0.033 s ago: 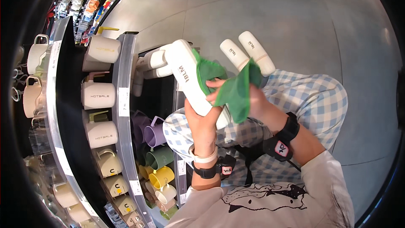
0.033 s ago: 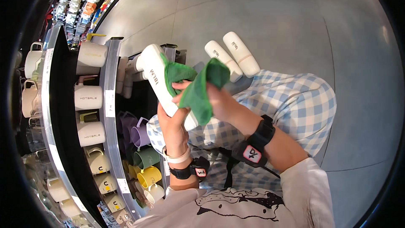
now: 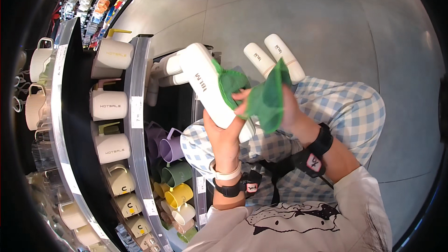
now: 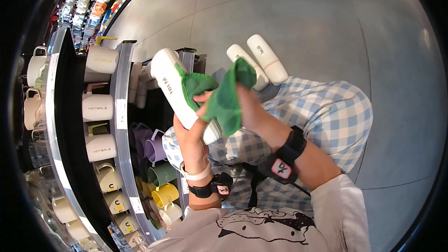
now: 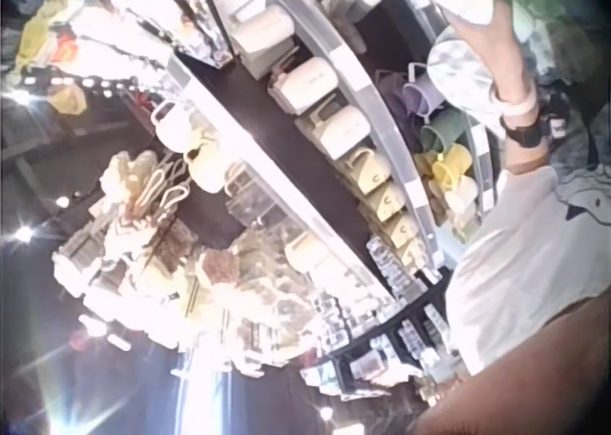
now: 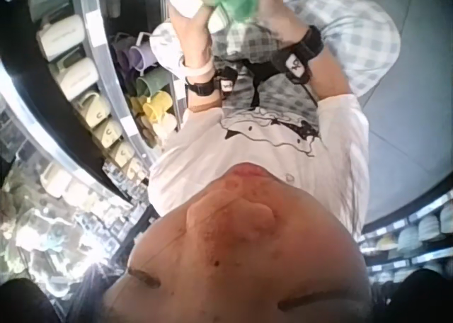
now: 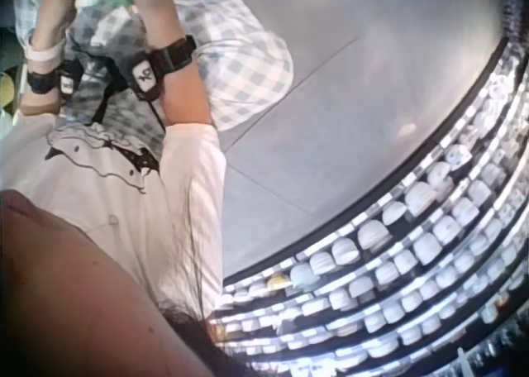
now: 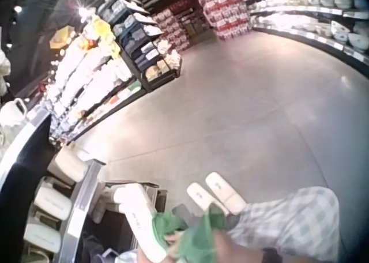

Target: The recorder is cleaning various mugs and bottles on a store shelf using a green cloth.

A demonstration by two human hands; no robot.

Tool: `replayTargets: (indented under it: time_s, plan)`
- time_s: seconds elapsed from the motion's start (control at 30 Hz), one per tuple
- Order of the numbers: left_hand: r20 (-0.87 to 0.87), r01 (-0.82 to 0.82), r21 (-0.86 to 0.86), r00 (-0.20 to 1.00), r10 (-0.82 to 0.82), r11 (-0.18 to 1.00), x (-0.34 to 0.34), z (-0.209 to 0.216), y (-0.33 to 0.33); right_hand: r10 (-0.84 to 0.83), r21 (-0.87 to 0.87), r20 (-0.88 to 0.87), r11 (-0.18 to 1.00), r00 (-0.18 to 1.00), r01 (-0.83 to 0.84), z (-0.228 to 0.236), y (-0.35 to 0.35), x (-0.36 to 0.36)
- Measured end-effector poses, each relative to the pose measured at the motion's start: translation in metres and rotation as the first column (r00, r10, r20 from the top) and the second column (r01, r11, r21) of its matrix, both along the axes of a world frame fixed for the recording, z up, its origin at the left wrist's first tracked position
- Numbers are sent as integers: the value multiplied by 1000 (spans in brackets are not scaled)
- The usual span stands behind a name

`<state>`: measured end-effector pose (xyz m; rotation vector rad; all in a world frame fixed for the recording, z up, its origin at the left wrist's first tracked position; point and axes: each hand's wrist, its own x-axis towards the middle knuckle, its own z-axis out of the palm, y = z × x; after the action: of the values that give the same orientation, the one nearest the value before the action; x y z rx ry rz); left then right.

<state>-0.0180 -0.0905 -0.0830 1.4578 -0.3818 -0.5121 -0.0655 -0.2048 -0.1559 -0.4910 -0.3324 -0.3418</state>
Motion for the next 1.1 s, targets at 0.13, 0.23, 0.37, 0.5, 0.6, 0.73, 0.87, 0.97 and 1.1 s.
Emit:
replayTargets:
  time_s: [0.13, 0.23, 0.37, 0.5, 0.6, 0.73, 0.87, 0.97, 1.1]
  plan:
    - [-15, -23, -43, 1000, 22, 999, 5, 15, 0, -60, 222, 190, 975, 980, 16, -25, -15, 5]
    - [-82, -68, -67, 995, 62, 995, 3, 19, -3, 113, 786, -41, 618, 993, -38, -4, -29, -8]
    - [-126, -45, -15, 991, 43, 999, 7, 9, -2, -204, 458, -347, 815, 915, 355, 32, -26, -22]
    - [29, -96, -21, 995, 96, 995, 4, -10, -14, -475, -354, -284, 859, 833, 369, 13, 15, -11]
    - [-6, -257, -157, 966, 260, 954, 15, -18, -19, -498, -451, -100, 794, 861, 406, 26, 50, -10]
    - [-102, -351, 22, 931, 351, 936, 55, -33, -28, -87, -243, -345, 970, 934, 1, 25, 55, -32]
    - [-35, -178, 432, 976, 214, 884, 71, -83, -50, 111, 125, -221, 989, 969, -85, 23, 21, -39]
    - [-208, -162, 418, 941, 268, 894, 59, -94, -70, 87, 337, -144, 941, 986, -34, 41, -20, -43]
    - [-75, -135, 592, 972, 222, 794, 82, -149, -72, -178, 560, -194, 787, 965, 259, 50, -37, -41]
